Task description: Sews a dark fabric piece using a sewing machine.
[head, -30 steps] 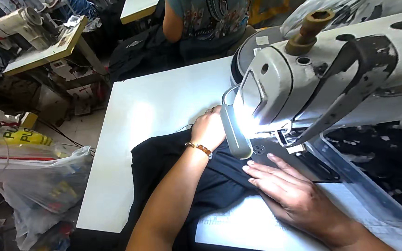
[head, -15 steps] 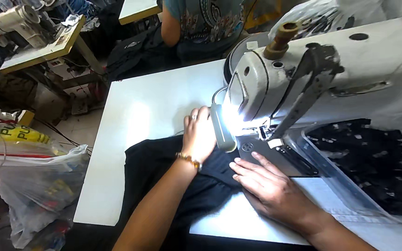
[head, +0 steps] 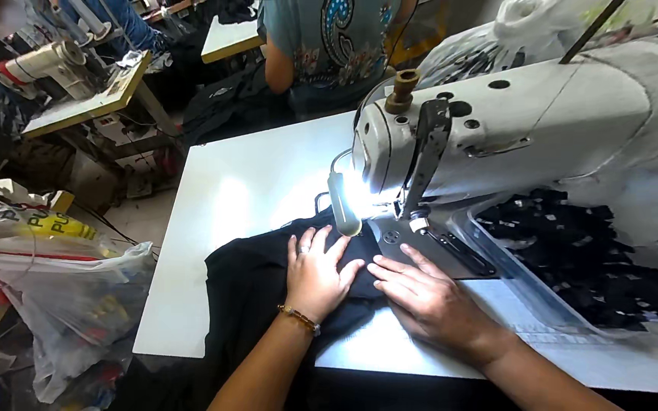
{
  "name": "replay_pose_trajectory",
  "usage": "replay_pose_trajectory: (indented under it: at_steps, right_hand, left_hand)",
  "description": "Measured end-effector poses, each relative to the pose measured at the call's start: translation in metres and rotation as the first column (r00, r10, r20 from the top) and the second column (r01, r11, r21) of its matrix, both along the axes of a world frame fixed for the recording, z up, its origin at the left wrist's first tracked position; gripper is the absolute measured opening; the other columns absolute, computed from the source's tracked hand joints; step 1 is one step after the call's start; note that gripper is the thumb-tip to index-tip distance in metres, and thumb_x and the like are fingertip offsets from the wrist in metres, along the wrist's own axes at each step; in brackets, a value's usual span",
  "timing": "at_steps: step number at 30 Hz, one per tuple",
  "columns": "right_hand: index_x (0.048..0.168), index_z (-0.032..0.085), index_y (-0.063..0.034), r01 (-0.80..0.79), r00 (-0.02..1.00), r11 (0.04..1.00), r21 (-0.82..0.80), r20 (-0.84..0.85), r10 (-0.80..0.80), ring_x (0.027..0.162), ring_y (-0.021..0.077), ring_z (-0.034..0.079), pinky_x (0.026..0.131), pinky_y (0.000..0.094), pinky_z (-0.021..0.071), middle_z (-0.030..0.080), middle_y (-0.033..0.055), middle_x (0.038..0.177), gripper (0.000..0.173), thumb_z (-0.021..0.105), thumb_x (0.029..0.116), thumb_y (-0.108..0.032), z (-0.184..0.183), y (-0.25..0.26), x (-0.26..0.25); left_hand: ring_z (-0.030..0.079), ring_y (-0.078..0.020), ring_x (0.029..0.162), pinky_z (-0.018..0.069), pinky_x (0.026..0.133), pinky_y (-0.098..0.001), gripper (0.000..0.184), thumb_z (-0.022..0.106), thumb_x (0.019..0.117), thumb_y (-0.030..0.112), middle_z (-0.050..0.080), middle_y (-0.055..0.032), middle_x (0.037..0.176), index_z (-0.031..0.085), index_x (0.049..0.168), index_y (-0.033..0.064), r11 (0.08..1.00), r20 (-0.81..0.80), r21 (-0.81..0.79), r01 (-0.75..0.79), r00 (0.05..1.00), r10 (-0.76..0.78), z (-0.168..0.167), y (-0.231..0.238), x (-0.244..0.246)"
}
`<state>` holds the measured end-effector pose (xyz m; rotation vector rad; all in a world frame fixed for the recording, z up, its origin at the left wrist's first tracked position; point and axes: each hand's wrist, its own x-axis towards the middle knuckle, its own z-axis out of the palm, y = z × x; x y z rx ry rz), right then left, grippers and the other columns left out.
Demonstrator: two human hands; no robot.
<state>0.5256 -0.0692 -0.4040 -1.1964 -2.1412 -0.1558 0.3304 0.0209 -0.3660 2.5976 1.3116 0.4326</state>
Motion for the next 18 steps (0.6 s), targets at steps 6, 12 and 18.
replay_pose_trajectory:
  at_steps: [6,12,18]
  right_hand:
    - [0.091,0.076,-0.0032,0.015,0.999,1.0,-0.025,-0.032,-0.016,0.123,0.0293,0.066,0.114,0.0563,0.0413,0.075,0.0118,0.116,0.031,0.047,0.093,-0.013,0.001,0.005,0.0]
    - [0.091,0.076,-0.0029,0.044,0.999,0.998,-0.035,-0.022,-0.045,0.123,0.0294,0.066,0.113,0.0539,0.0432,0.075,0.012,0.118,0.031,0.047,0.0938,-0.014,0.002,0.008,-0.001]
    - [0.091,0.076,-0.0023,0.044,0.999,0.998,-0.042,-0.017,-0.045,0.125,0.0296,0.065,0.113,0.0544,0.0434,0.074,0.013,0.121,0.03,0.048,0.0928,-0.013,0.0,0.008,-0.001]
  left_hand:
    - [0.037,-0.0321,0.149,0.0181,0.122,-0.0627,0.05,0.053,0.1015,0.054,0.048,-0.007,0.157,0.063,0.142,0.0273,0.999,-0.022,-0.051,-0.012,1.0,0.01,0.003,0.009,0.005]
    - [0.036,-0.036,0.149,0.0192,0.121,-0.0643,0.049,0.057,0.1007,0.051,0.048,-0.0094,0.157,0.065,0.14,0.0233,0.996,0.005,-0.086,-0.024,1.0,0.025,0.008,0.012,0.007]
    - [0.045,-0.0332,0.138,0.0266,0.115,-0.0611,0.054,0.062,0.0936,0.061,0.058,-0.0078,0.142,0.069,0.126,0.0182,0.982,-0.034,-0.128,-0.139,0.99,0.136,0.015,0.022,0.023]
